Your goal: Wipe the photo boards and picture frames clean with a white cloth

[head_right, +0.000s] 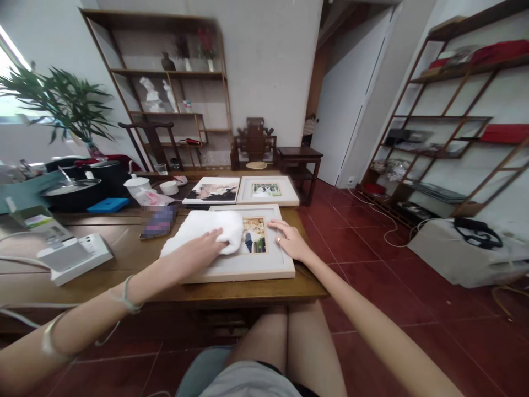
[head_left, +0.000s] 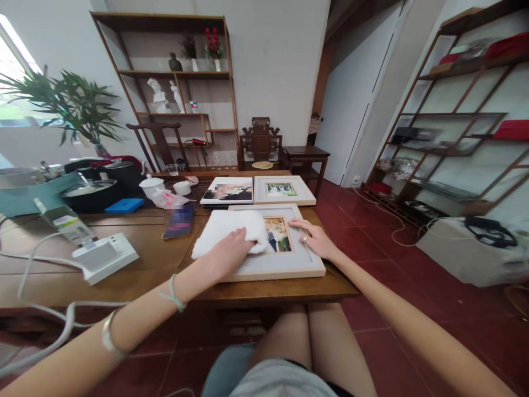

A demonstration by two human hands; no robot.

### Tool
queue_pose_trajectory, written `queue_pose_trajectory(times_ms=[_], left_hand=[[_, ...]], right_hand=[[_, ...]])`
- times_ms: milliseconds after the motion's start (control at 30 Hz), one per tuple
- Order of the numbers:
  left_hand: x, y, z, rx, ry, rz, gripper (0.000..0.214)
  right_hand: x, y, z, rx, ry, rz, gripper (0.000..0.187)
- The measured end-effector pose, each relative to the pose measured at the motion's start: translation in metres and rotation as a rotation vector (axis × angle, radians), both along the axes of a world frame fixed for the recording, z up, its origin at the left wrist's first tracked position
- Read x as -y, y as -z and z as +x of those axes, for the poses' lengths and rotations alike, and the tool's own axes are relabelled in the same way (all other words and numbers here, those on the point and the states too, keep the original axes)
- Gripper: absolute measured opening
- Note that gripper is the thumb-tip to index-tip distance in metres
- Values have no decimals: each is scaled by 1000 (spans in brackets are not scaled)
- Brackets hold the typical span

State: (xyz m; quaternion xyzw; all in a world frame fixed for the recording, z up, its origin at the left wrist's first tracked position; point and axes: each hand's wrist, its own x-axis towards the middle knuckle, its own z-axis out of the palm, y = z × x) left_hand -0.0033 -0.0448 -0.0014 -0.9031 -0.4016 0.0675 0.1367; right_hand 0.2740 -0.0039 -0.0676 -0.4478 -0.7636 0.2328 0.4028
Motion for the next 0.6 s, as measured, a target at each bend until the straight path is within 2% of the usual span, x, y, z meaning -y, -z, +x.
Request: queue_pose_trajectory(times_ms=[133, 233, 300, 400, 500, 600], left_hand=[[34, 6, -11, 60, 133, -34, 37], [34, 8, -9, 103, 107, -31, 41], [19, 6, 0, 83, 33, -37, 42], [-19, 2, 13, 70, -65, -11, 41], [-59, -1, 19, 86, -86, 10, 35], [-83, -3, 19, 72, -68, -38, 29]], right_hand=[[1, -2, -1, 11, -4, 3, 54], [1, -2, 0, 11, -23, 17, 56], [0, -1, 1, 7, -35, 28, 58], [-1, 1, 3, 6, -50, 43, 59], [-1, 2, 3, 1, -61, 56, 59], [-1, 3, 3, -5, -56, 60, 58]])
